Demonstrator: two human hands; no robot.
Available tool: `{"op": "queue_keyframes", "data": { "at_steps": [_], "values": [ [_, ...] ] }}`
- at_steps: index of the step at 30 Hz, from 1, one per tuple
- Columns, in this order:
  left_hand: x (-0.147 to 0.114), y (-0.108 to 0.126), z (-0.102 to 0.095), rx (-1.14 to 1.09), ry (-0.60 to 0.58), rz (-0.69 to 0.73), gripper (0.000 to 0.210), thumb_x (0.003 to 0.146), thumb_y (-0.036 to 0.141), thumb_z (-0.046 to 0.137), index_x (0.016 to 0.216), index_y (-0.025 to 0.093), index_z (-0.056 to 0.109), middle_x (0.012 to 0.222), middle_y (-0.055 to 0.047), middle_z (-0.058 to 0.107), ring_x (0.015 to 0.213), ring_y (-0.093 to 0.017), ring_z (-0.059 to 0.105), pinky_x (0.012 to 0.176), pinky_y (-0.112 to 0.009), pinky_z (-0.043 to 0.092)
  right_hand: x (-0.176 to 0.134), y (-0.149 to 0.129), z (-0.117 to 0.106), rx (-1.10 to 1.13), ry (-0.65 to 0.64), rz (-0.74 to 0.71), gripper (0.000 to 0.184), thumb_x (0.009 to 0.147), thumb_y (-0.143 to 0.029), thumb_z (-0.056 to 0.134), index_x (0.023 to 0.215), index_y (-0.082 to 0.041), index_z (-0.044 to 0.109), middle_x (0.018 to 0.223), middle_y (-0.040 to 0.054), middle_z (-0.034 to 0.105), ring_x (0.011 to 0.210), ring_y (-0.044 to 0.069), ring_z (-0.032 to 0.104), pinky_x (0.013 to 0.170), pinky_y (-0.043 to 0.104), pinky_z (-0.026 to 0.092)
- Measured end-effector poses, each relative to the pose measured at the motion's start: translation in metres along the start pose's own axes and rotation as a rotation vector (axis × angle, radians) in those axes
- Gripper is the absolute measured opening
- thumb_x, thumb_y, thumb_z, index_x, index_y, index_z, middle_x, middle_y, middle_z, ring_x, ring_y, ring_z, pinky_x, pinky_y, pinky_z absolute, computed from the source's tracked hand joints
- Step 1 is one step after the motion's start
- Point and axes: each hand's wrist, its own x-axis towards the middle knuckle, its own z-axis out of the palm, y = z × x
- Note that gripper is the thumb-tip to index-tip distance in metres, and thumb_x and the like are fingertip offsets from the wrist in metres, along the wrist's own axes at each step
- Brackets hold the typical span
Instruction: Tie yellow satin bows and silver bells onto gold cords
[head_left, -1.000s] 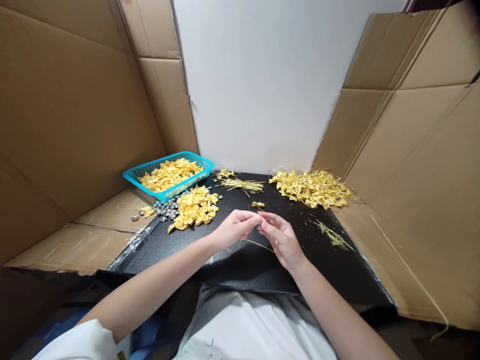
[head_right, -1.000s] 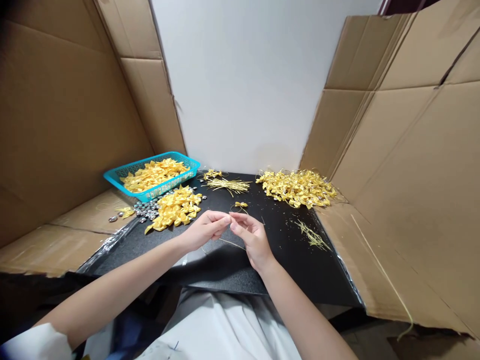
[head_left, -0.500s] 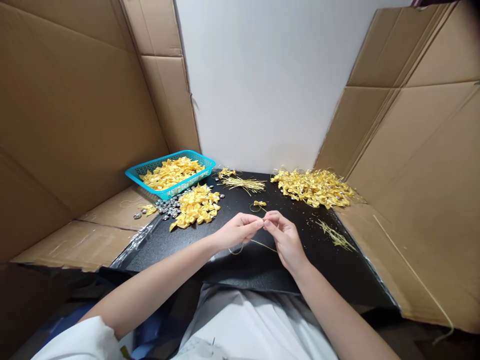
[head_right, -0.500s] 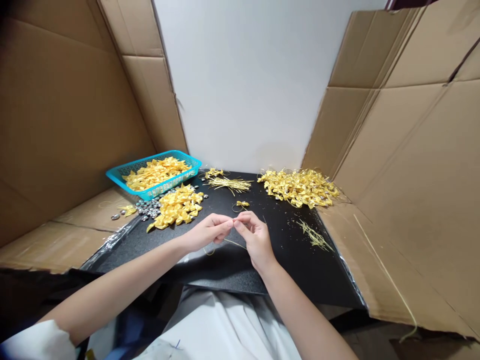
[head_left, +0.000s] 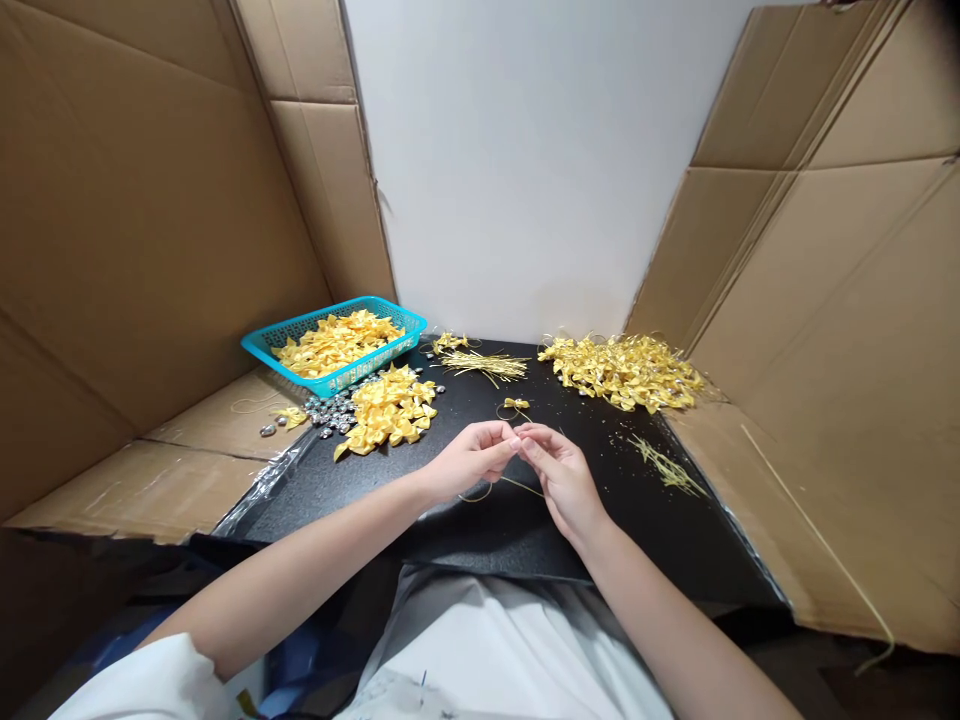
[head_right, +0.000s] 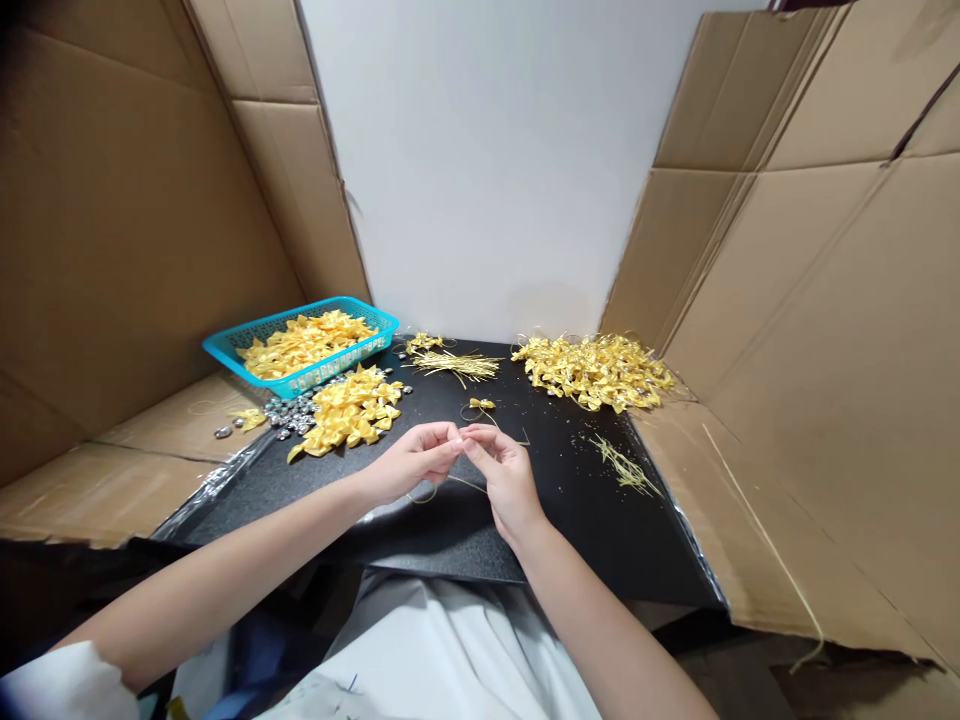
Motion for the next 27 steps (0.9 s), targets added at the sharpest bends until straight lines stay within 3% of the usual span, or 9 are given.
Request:
{"op": "queue_keyframes", "data": {
  "at_steps": [4, 7, 8, 9, 11, 14, 20, 24, 27],
  "values": [
    [-0.007, 0.004, -0.006, 0.165, -0.027, 0.019, 0.039, 0.080, 0.053, 0.062, 0.075, 0.015, 0.055, 0.058, 0.005, 0.045, 0.052, -0.008, 0.039, 0.053, -0.021, 0.035, -0.003, -0.006, 0.000, 0.091, 0.054, -0.020, 0.024, 0.066, -0.040, 0.081, 0.077, -0.023, 0.069, 0.090, 0.0025, 0.076, 0.091, 0.018, 0.068, 0.087, 0.035, 0.052],
    [-0.015, 0.019, -0.033, 0.540, -0.130, 0.123, 0.035, 0.086, 0.049, 0.055, 0.094, 0.017, 0.066, 0.096, -0.009, 0.065, 0.087, -0.019, 0.059, 0.080, -0.030, 0.046, -0.006, -0.018, -0.004, 0.076, 0.059, -0.046, 0.026, 0.068, -0.041, 0.080, 0.079, -0.022, 0.067, 0.084, 0.0024, 0.076, 0.072, 0.015, 0.069, 0.076, 0.033, 0.056],
    [-0.016, 0.025, -0.047, 0.722, -0.103, 0.161, 0.035, 0.086, 0.047, 0.055, 0.105, 0.019, 0.066, 0.111, -0.011, 0.064, 0.100, -0.022, 0.057, 0.088, -0.033, 0.044, -0.007, -0.023, -0.006, 0.063, 0.060, -0.057, 0.026, 0.068, -0.041, 0.080, 0.080, -0.022, 0.067, 0.082, 0.0020, 0.076, 0.065, 0.014, 0.067, 0.071, 0.032, 0.056],
    [-0.016, 0.030, -0.063, 0.914, 0.027, 0.199, 0.036, 0.085, 0.046, 0.056, 0.108, 0.020, 0.065, 0.117, -0.012, 0.062, 0.106, -0.024, 0.056, 0.093, -0.036, 0.042, -0.007, -0.027, -0.008, 0.049, 0.062, -0.070, 0.027, 0.068, -0.041, 0.081, 0.080, -0.022, 0.067, 0.079, 0.0015, 0.076, 0.060, 0.013, 0.065, 0.066, 0.030, 0.056],
    [-0.012, 0.038, -0.092, 1.293, 0.231, 0.153, 0.032, 0.078, 0.043, 0.062, 0.096, 0.017, 0.070, 0.105, -0.013, 0.065, 0.102, -0.029, 0.057, 0.093, -0.040, 0.042, -0.008, -0.035, -0.012, 0.011, 0.069, -0.099, 0.028, 0.067, -0.042, 0.081, 0.081, -0.022, 0.067, 0.076, 0.0007, 0.075, 0.056, 0.012, 0.063, 0.061, 0.028, 0.056],
    [-0.003, 0.041, -0.115, 1.647, 0.178, -0.045, 0.019, 0.074, 0.036, 0.064, 0.079, 0.019, 0.073, 0.090, -0.011, 0.068, 0.094, -0.029, 0.060, 0.084, -0.035, 0.045, -0.011, -0.042, -0.018, -0.087, 0.102, -0.172, 0.028, 0.070, -0.044, 0.079, 0.084, -0.022, 0.067, 0.070, -0.0001, 0.072, 0.057, 0.012, 0.063, 0.061, 0.028, 0.055],
    [0.006, 0.037, -0.094, 1.839, 0.218, -0.337, 0.022, 0.076, 0.035, 0.061, 0.070, 0.016, 0.070, 0.080, -0.015, 0.069, 0.091, -0.031, 0.064, 0.075, -0.034, 0.047, -0.020, -0.046, -0.028, -0.240, 0.104, -0.256, 0.027, 0.077, -0.048, 0.072, 0.083, -0.022, 0.065, 0.058, -0.0026, 0.062, 0.056, 0.012, 0.059, 0.061, 0.026, 0.050],
    [0.009, 0.034, -0.087, 1.821, 0.239, -0.367, 0.012, 0.071, 0.020, 0.060, 0.071, 0.013, 0.070, 0.085, -0.021, 0.070, 0.091, -0.036, 0.066, 0.073, -0.038, 0.049, -0.022, -0.041, -0.028, -0.272, 0.022, -0.235, 0.023, 0.083, -0.045, 0.066, 0.083, -0.022, 0.065, 0.056, -0.0039, 0.056, 0.053, 0.011, 0.053, 0.056, 0.024, 0.045],
    [0.015, 0.033, -0.087, 1.784, 0.287, -0.383, 0.015, 0.068, 0.022, 0.063, 0.076, 0.012, 0.071, 0.086, -0.022, 0.070, 0.091, -0.038, 0.066, 0.074, -0.040, 0.050, -0.023, -0.038, -0.024, -0.284, -0.007, -0.185, 0.023, 0.082, -0.044, 0.067, 0.085, -0.021, 0.066, 0.060, -0.0023, 0.059, 0.056, 0.011, 0.055, 0.058, 0.025, 0.047]
  ]
}}
